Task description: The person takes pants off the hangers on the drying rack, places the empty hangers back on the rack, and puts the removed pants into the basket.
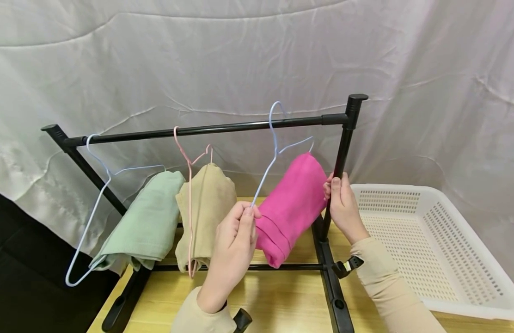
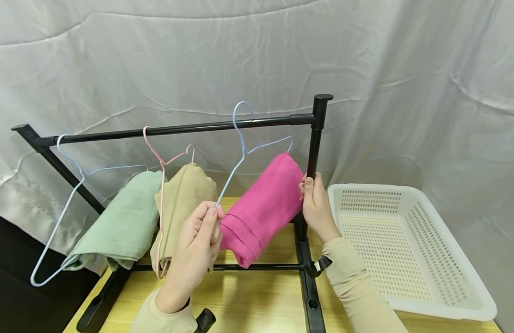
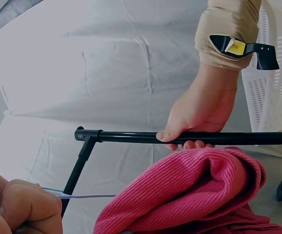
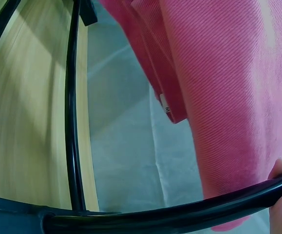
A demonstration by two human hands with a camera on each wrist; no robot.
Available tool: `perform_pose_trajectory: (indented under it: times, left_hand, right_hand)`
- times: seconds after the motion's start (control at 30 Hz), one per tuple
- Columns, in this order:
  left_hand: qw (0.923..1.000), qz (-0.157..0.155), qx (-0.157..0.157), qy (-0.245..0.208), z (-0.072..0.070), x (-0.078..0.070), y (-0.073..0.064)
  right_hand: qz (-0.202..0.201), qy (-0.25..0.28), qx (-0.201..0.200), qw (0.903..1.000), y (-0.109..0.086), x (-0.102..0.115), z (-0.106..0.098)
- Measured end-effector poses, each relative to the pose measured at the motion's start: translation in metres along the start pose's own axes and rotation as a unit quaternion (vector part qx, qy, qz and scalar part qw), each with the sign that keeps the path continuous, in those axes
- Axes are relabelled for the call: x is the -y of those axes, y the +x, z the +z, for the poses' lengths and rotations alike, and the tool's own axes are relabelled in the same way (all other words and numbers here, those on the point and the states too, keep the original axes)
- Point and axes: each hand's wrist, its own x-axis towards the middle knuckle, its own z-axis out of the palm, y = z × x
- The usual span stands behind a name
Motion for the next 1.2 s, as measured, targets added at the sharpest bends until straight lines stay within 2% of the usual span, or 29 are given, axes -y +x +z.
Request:
perform_pose_trajectory:
  times: [0.27,0.47,0.7,0.87,1.2]
  left_hand:
    - [0.9996,0.025,0.008,-0.011,-0.005,-0.005,-0.006]
    - [0.9992,0.027,0.017,-0.024,-0.01,-0.006,-0.013]
    - [0.9973,0.042,0.032,-0.05,-0.016,-0.006,-0.021]
    - [0.9967,0.034,0.037,-0.063,-0.019,-0.004,-0.028]
    - [0.995,0.032,0.046,-0.082,-0.025,0.006,-0.043]
  right_hand:
    - [0.005,-0.008,0.003,1.0,0.0,-0.001,0.0]
    - [0.009,-0.005,0.0,0.9999,0.0,0.0,0.0]
    - [0.008,0.004,-0.001,1.0,0.0,-0.001,0.0]
    - [0.008,0.004,-0.007,0.9999,-0.001,0.0,0.0]
    - [0.017,-0.029,-0.001,0.9994,-0.004,0.002,-0.002]
